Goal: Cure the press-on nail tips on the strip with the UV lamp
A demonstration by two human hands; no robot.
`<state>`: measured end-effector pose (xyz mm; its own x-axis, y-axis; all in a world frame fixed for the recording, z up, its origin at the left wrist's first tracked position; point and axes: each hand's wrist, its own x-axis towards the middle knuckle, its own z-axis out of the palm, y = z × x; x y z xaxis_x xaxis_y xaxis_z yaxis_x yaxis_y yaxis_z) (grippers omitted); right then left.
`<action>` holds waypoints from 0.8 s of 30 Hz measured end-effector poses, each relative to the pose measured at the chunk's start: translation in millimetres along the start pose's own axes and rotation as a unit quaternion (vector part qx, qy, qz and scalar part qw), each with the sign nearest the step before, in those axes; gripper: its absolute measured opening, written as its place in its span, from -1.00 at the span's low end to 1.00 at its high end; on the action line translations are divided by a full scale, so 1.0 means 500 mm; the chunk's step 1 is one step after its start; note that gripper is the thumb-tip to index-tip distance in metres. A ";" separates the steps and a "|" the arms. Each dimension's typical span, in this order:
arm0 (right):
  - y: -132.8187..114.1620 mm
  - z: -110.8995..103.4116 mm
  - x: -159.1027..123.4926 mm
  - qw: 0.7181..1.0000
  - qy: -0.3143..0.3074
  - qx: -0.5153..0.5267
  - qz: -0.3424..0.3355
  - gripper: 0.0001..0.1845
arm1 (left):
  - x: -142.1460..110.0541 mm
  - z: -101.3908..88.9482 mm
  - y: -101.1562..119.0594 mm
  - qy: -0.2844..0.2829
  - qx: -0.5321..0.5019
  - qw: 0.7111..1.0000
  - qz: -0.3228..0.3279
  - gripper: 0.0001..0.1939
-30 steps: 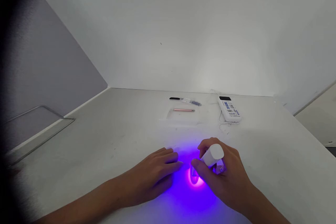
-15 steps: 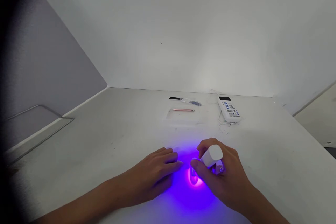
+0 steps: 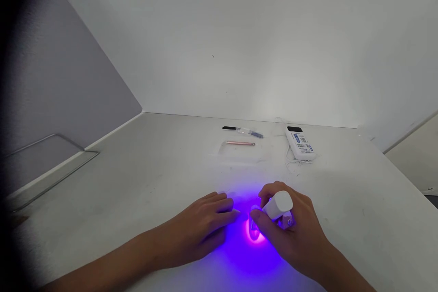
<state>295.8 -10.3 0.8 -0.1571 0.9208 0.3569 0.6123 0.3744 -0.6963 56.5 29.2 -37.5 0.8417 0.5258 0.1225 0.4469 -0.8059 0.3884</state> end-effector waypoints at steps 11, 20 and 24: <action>-0.001 -0.005 0.000 1.000 -0.006 -0.014 -0.020 -0.83 | 0.004 -0.003 0.001 -0.005 -0.010 1.000 -0.004 -0.67; -0.009 -0.005 0.011 0.996 -0.029 -0.004 -0.088 -0.89 | 0.003 -0.005 0.002 -0.011 -0.002 1.000 -0.002 -0.71; -0.005 -0.005 0.012 0.989 -0.069 -0.021 -0.126 -0.92 | 0.008 -0.006 0.002 0.002 0.001 1.000 0.008 -0.64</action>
<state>295.3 -6.2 6.5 -0.4117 0.8058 0.4257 0.5719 0.5922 -0.5676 59.5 31.4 -33.9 0.8475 0.5138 0.1331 0.4336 -0.8148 0.3849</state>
